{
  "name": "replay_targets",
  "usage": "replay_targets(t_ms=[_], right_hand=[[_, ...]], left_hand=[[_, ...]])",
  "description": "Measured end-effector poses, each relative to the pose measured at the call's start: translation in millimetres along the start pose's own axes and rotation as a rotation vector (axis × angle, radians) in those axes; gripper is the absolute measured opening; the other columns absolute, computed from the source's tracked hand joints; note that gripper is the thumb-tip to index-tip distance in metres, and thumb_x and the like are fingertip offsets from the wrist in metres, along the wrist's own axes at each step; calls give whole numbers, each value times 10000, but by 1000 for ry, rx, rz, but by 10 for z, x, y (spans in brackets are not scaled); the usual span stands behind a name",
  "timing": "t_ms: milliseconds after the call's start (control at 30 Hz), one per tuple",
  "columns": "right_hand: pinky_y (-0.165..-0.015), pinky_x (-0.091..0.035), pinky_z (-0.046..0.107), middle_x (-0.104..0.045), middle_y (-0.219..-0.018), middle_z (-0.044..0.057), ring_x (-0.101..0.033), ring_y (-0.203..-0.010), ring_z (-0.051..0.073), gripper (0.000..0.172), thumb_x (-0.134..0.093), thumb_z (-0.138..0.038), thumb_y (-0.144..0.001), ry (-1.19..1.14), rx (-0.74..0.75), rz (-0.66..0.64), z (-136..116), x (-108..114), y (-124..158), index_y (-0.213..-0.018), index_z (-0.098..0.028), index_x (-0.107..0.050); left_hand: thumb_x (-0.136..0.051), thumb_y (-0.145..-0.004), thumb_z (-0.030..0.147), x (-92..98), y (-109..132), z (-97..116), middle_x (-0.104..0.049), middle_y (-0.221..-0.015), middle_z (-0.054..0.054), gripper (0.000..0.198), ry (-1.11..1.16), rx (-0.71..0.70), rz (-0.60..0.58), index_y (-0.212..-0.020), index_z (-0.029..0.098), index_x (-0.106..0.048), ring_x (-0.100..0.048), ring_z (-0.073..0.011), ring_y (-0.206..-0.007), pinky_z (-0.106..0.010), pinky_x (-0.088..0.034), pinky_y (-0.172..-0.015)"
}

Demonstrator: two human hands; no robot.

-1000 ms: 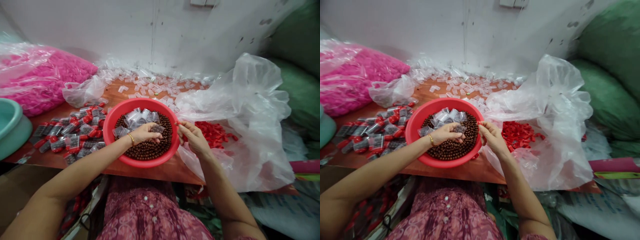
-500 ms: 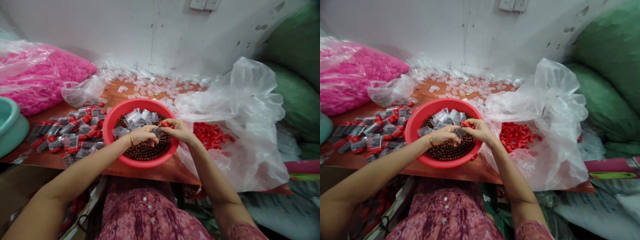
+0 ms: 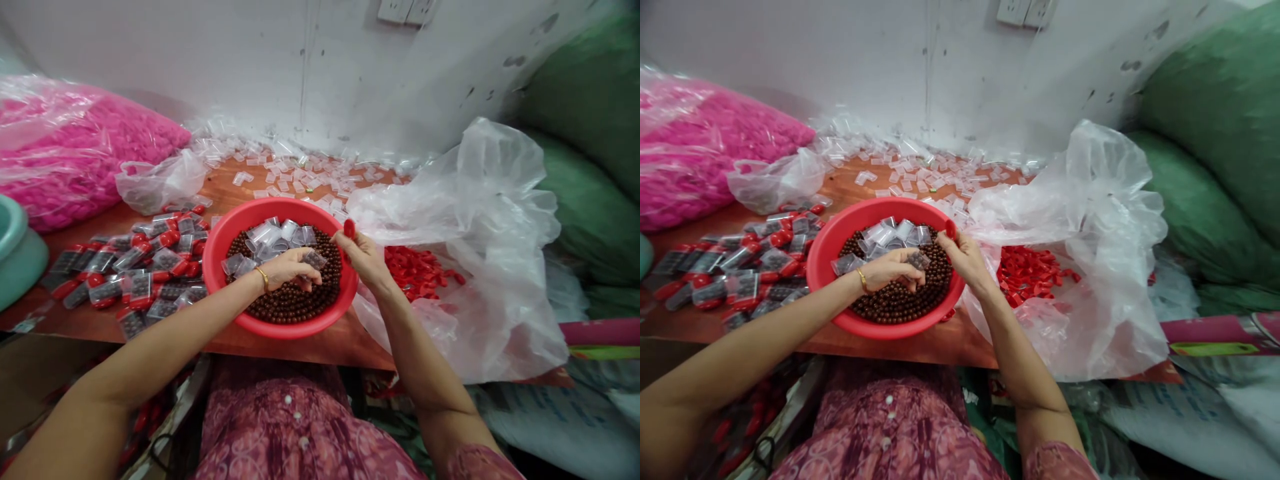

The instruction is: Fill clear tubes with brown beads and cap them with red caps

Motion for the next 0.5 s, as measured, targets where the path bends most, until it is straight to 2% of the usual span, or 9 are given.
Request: replay_targets(t_ms=[100,167,233,333,433,500], right_hand=[[-598,-385,255,-529,-677,-13,-464,-624,118,190,-552,-391,-755,54,93,-65,-159,-63,53,-759,-207,-598],[-632,-406,261,-582,-743,-2,-506,-680,129,173,-551,-347,-740,48,116,-176,-224,-156,81,-808,-207,-625],[-628,-410,258,-596,-753,-1,-518,-691,132,163,-559,-316,-712,25,101,-257,-241,-219,95,-807,-205,-630],[-537,-376,233,-532,-630,-31,-467,-575,106,120,-581,-286,-657,-71,25,-327,-185,-273,87,-741,-201,-592],[-458,-325,215,-453,-534,-67,-390,-460,78,148,-610,-263,-597,-163,-40,-320,-80,-307,37,-715,-202,-544],[-432,-321,217,-427,-508,-72,-372,-426,77,156,-602,-307,-615,-187,-90,-242,23,-299,-28,-713,-207,-532]], left_hand=[[-617,-553,202,-3,11,10,-611,-584,13,235,27,-10,-2,-730,159,-468,-538,-73,-471,-190,-453,-471],[-604,-540,197,5,24,15,-595,-559,15,220,52,-6,7,-718,157,-480,-538,-79,-484,-184,-452,-461],[-589,-529,186,15,33,12,-587,-541,15,214,59,8,16,-716,152,-494,-531,-82,-474,-181,-447,-444],[-562,-534,171,34,28,18,-582,-522,17,198,68,3,28,-720,151,-497,-511,-80,-427,-182,-428,-418],[-527,-553,149,75,9,34,-575,-508,25,190,107,-17,72,-741,151,-500,-491,-76,-395,-191,-434,-424],[-513,-559,128,126,2,43,-564,-495,34,198,136,-26,137,-755,152,-501,-487,-75,-396,-186,-432,-421]])
Point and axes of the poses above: each hand's wrist, its own y-axis away from the middle knuckle, its own x-axis out of the back of the hand, z = x × y, the point moved 7 cm from there along -y, towards the middle knuckle
